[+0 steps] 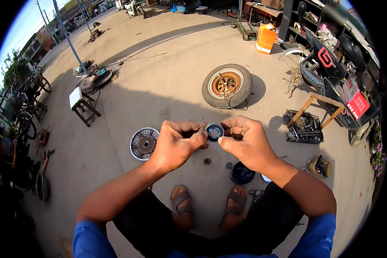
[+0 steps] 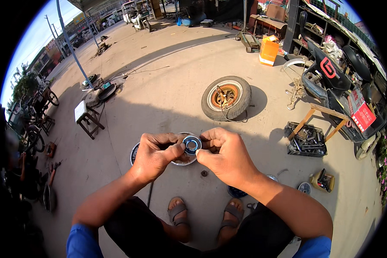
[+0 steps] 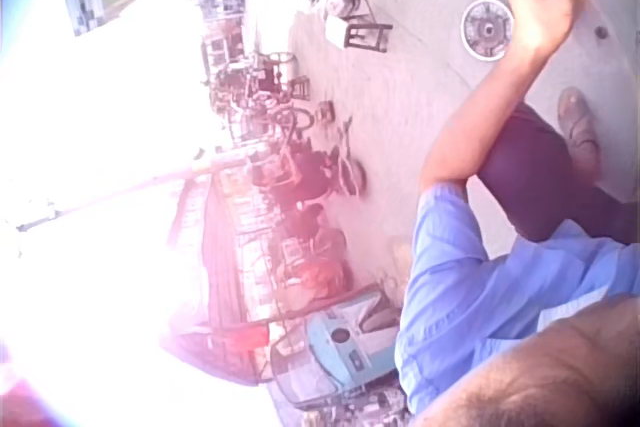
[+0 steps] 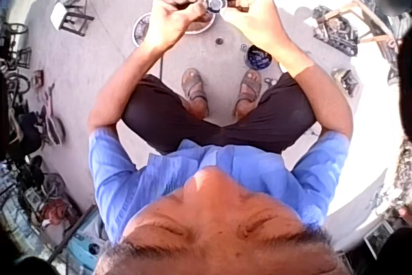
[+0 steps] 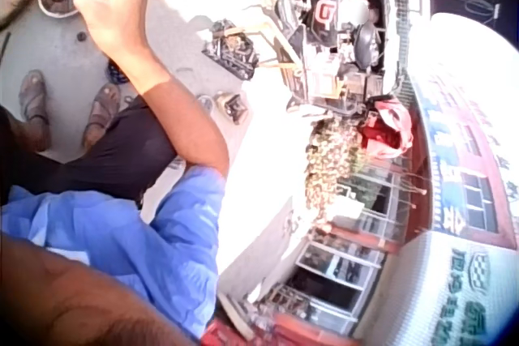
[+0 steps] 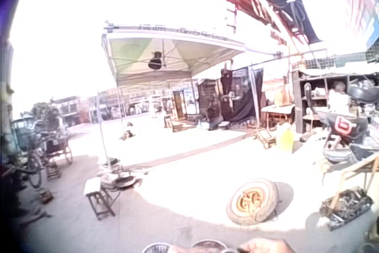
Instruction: The person sits on the ground and uses pliers to remove a seal from a bearing. They then apply grease to the bearing and place it into a hub assembly. Finally, they use a hammer to tap the bearing into place within the hub.
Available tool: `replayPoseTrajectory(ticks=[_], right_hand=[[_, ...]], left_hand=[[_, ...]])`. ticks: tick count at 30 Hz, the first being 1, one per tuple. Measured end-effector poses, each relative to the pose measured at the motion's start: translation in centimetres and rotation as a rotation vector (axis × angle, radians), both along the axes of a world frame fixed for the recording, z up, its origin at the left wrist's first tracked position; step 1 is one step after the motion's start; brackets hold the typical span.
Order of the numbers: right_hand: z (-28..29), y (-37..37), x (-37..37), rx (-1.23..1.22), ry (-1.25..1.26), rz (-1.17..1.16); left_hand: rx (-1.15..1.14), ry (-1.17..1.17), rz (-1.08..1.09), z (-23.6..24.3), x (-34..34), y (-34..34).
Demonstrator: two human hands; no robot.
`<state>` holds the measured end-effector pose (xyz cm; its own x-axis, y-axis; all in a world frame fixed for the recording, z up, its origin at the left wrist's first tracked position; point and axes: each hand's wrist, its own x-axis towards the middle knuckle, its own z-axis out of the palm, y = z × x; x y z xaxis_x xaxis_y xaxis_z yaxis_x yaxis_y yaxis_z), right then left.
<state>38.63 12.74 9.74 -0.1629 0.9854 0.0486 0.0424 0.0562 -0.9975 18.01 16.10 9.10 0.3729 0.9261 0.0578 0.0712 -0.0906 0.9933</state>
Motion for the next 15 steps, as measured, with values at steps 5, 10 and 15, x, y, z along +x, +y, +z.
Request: replayPoseTrajectory(ticks=[5,10,15], right_hand=[[0.3,0.3,-0.4,0.018,0.044,0.049],[-0.1,0.8,-0.8,0.064,0.054,0.018],[-0.7,1.6,-1.3,0.069,0.093,0.001]], left_hand=[[-0.008,-0.021,-0.011,0.0,-0.6,0.1],[-0.044,-0.057,0.021,-0.1,-0.7,0.1],[-0.044,-0.027,0.047,0.2,-0.9,0.7]])
